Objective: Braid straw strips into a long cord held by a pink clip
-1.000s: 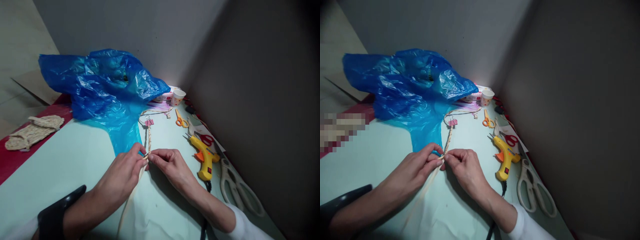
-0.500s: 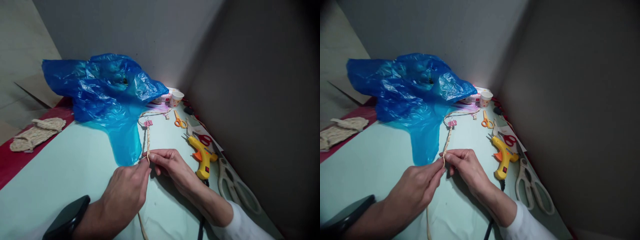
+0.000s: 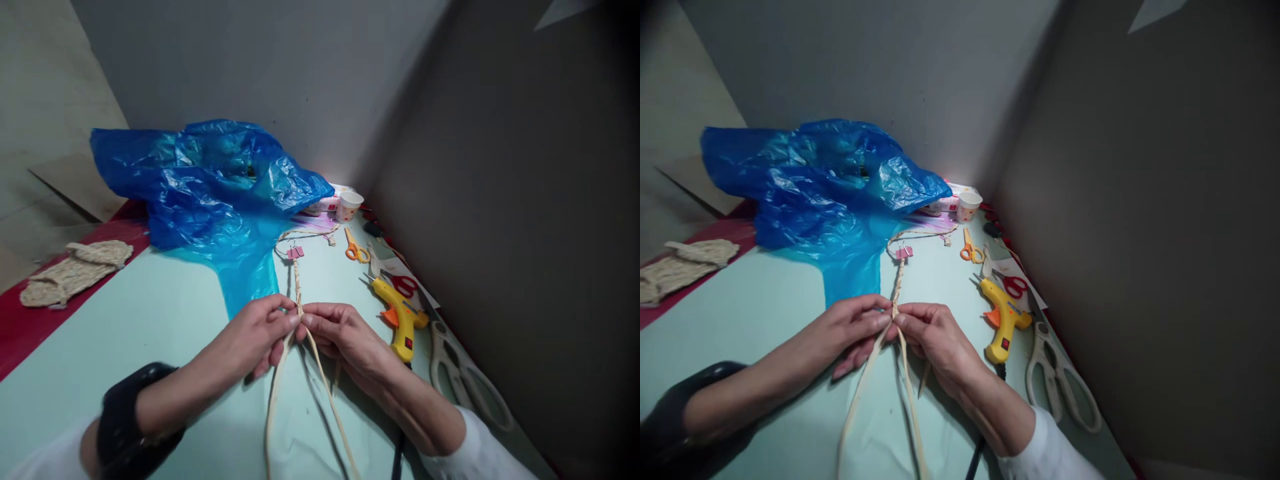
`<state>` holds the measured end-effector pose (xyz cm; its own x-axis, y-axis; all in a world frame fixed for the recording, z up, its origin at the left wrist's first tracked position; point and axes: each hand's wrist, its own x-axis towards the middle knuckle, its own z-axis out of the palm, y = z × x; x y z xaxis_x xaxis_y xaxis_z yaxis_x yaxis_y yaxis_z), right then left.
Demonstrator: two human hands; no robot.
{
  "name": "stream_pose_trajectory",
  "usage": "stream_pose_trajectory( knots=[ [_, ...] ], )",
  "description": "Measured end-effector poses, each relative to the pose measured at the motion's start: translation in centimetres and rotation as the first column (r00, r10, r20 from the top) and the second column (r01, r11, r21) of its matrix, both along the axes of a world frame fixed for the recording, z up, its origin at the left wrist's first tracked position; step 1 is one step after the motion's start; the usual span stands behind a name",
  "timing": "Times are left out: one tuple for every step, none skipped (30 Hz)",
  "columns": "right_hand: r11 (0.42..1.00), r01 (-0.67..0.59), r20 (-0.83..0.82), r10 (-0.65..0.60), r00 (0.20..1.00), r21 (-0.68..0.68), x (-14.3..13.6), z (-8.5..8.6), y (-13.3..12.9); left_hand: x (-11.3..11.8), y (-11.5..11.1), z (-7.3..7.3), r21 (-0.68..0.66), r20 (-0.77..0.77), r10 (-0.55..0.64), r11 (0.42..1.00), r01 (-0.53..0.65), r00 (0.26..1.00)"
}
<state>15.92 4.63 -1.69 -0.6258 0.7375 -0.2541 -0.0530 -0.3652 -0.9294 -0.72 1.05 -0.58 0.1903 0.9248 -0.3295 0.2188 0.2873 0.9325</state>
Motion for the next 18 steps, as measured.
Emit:
stream_pose_trajectory(
  knots=[
    [1.000,-0.007,0.000,0.007,1.000,-0.003,0.0,-0.1,0.0,0.0,0.3,-0.2,-0.055,0.102,-0.008,0.998,0.014,0.995],
    [1.000,-0.015,0.008,0.016,1.000,-0.007,-0.1,-0.1,-0.1,0.1,0.5,-0.5,-0.091,0.173,0.000,0.996,0.016,0.985],
    [1.000,-0.025,0.020,0.025,0.999,-0.001,-0.1,-0.2,-0.1,0.1,0.6,-0.6,-0.116,0.215,0.021,0.993,0.004,0.976],
    [0.999,-0.036,0.040,0.035,0.999,0.023,-0.1,-0.2,-0.2,0.2,0.6,-0.7,-0.135,0.237,0.047,0.991,-0.015,0.970],
    [0.996,-0.048,0.069,0.043,0.997,0.071,0.0,-0.3,-0.2,0.3,0.5,-0.8,-0.152,0.241,0.072,0.988,-0.035,0.968],
    [0.988,-0.058,0.111,0.042,0.993,0.145,0.0,-0.3,-0.3,0.4,0.4,-0.8,-0.165,0.234,0.096,0.985,-0.058,0.968],
    [0.970,-0.063,0.163,0.025,0.986,0.236,0.1,-0.3,-0.4,0.4,0.3,-0.8,-0.173,0.220,0.121,0.981,-0.083,0.968],
    [0.940,-0.072,0.221,-0.004,0.975,0.334,0.3,-0.3,-0.6,0.5,0.2,-0.8,-0.170,0.208,0.142,0.980,-0.107,0.968],
    [0.900,-0.087,0.278,-0.039,0.960,0.426,0.4,-0.2,-0.7,0.6,0.2,-0.7,-0.156,0.195,0.154,0.980,-0.124,0.969],
    [0.859,-0.111,0.333,-0.073,0.940,0.501,0.5,-0.1,-0.9,0.6,0.2,-0.7,-0.138,0.176,0.157,0.981,-0.133,0.972],
    [0.819,-0.143,0.383,-0.100,0.918,0.556,0.6,0.0,-1.0,0.7,0.2,-0.7,-0.121,0.149,0.150,0.984,-0.133,0.977],
    [0.783,-0.181,0.428,-0.118,0.896,0.595,0.6,0.1,-1.1,0.7,0.2,-0.7,-0.104,0.120,0.143,0.986,-0.131,0.983],
    [0.752,-0.224,0.472,-0.130,0.872,0.620,0.6,0.2,-1.2,0.7,0.3,-0.7,-0.091,0.092,0.138,0.987,-0.129,0.986],
    [0.724,-0.262,0.516,-0.149,0.844,0.638,0.6,0.3,-1.2,0.7,0.4,-0.7,-0.087,0.067,0.138,0.987,-0.132,0.988],
    [0.699,-0.296,0.559,-0.178,0.810,0.651,0.5,0.5,-1.3,0.7,0.4,-0.7,-0.088,0.051,0.142,0.987,-0.137,0.989],
    [0.671,-0.329,0.598,-0.213,0.772,0.664,0.5,0.5,-1.3,0.7,0.4,-0.6,-0.088,0.043,0.149,0.986,-0.144,0.988],
    [0.634,-0.360,0.625,-0.256,0.737,0.684,0.5,0.6,-1.3,0.7,0.4,-0.6,-0.084,0.037,0.156,0.985,-0.152,0.987],
    [0.587,-0.388,0.637,-0.302,0.709,0.710,0.5,0.6,-1.3,0.6,0.4,-0.6,-0.080,0.028,0.160,0.984,-0.157,0.987]
  ],
)
